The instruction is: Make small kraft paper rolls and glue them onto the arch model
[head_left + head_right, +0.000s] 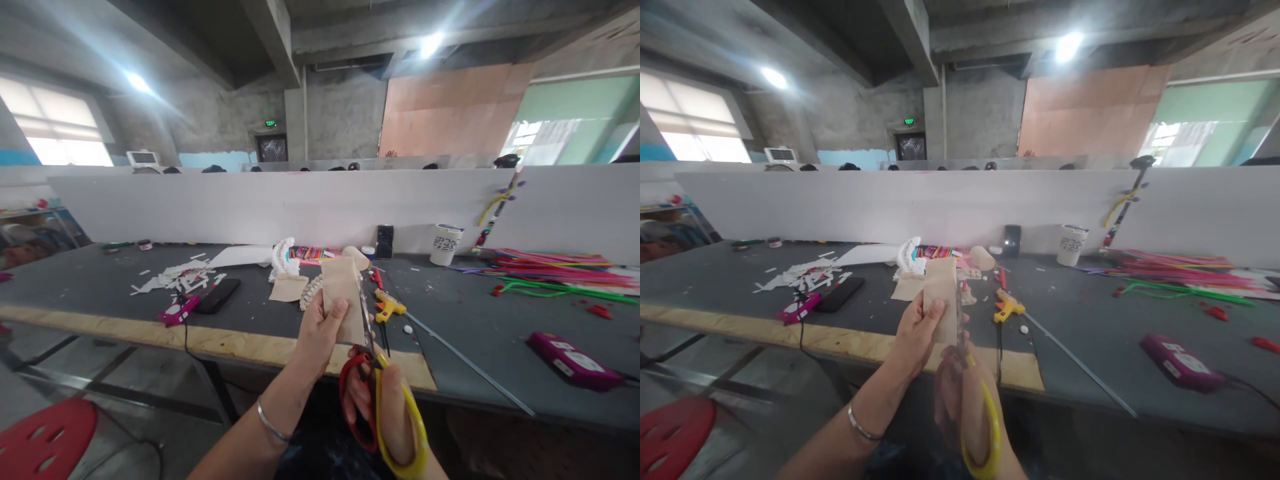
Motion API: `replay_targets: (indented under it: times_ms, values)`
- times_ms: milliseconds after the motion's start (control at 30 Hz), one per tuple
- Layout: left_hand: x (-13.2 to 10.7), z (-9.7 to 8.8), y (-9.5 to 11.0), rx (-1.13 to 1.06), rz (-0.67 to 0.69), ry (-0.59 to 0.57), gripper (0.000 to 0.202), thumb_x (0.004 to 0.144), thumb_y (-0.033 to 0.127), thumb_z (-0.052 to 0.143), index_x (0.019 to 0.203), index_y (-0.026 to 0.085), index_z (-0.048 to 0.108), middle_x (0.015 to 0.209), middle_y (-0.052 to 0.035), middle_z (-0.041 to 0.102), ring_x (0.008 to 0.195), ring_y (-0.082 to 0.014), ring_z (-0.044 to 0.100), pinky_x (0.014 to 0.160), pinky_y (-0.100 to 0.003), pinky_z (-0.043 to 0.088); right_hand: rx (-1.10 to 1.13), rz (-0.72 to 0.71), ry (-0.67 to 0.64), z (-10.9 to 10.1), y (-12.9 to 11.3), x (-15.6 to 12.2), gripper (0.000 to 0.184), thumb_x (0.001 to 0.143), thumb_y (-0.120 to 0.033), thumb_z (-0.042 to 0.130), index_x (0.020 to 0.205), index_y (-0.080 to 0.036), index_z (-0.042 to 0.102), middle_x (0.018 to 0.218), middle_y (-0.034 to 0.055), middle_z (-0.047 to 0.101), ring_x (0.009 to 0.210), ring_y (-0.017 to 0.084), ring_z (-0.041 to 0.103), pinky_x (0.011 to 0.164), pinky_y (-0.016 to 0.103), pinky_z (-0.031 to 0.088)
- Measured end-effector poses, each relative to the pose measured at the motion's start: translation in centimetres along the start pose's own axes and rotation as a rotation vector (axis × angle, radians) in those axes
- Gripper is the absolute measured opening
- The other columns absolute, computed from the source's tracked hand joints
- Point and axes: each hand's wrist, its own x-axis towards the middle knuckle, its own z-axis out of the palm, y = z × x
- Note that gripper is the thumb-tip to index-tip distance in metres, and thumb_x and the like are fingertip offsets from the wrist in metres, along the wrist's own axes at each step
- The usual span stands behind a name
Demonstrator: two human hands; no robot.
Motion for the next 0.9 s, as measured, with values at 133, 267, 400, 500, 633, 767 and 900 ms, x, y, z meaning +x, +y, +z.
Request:
replay_targets:
  times_ms: [133,267,400,500,633,767,900]
  values:
    - [-0.4,0.0,0.0,-0.024,-0.041,-0.005,0.044,0.076,0.047,0.076,0.107,0.020,0.059,0.076,-0.0053,0.075,0.063,-0.0216,0.073,0.058,-0.030,0.059,0.056,0.072,-0.034,0.1,-0.1,0.1,0.059,0.074,-0.082,0.051,0.073,-0.023,0.051,0.042,-0.0099,0.036,0.028,0.007,0.027,0.029,0.024,0.042]
    - [-0.6,0.0,0.7,-0.088,-0.071,-0.041,0.051,0.072,0.047,0.079,0.110,0.019,0.062,0.087,-0.0087,0.077,0.075,-0.0253,0.074,0.066,-0.034,0.061,-0.040,-0.035,0.082,0.3,-0.2,-0.8,0.052,0.082,-0.075,0.050,0.084,-0.023,0.056,0.048,-0.0078,0.042,0.031,0.008,0.032,0.031,0.023,0.041]
    - [0.2,-0.3,1.6,-0.160,-0.105,-0.033,0.060,0.066,0.058,0.079,0.105,0.014,0.068,0.092,-0.0136,0.076,0.085,-0.0308,0.074,0.070,-0.037,0.061,-0.026,-0.031,0.071,0.6,0.0,-1.1,0.053,0.081,-0.075,0.052,0.085,-0.022,0.056,0.046,-0.0089,0.041,0.029,0.007,0.028,0.030,0.024,0.041]
    - [0.9,-0.5,2.1,-0.136,-0.139,0.002,0.052,0.065,0.052,0.082,0.097,0.013,0.070,0.088,-0.0127,0.077,0.078,-0.0285,0.074,0.066,-0.035,0.061,0.040,-0.007,0.024,0.9,0.2,-0.8,0.054,0.078,-0.076,0.055,0.085,-0.022,0.055,0.042,-0.0105,0.038,0.028,0.007,0.026,0.030,0.023,0.041]
    - [0.9,-0.1,2.0,-0.111,-0.147,0.054,0.046,0.062,0.046,0.085,0.091,0.013,0.070,0.086,-0.0096,0.077,0.069,-0.0233,0.074,0.059,-0.031,0.060,0.048,-0.081,0.023,0.9,0.7,-0.4,0.058,0.072,-0.080,0.058,0.083,-0.024,0.050,0.044,-0.0101,0.042,0.031,0.008,0.035,0.035,0.023,0.044]
    - [0.3,0.4,1.6,-0.117,-0.137,0.117,0.047,0.061,0.047,0.086,0.090,0.014,0.068,0.079,-0.0065,0.075,0.065,-0.0222,0.073,0.050,-0.027,0.056,-0.001,-0.084,0.065,0.7,1.1,-0.5,0.058,0.075,-0.079,0.056,0.098,-0.027,0.044,0.048,-0.0114,0.045,0.037,0.010,0.043,0.040,0.022,0.045]
    - [-0.1,0.6,1.3,-0.106,-0.109,0.135,0.044,0.064,0.046,0.084,0.089,0.015,0.067,0.070,-0.0039,0.073,0.061,-0.0201,0.072,0.051,-0.025,0.055,-0.039,-0.062,0.027,0.4,1.3,-0.5,0.066,0.071,-0.087,0.048,0.099,-0.029,0.039,0.053,-0.0103,0.050,0.035,0.009,0.041,0.035,0.021,0.041]
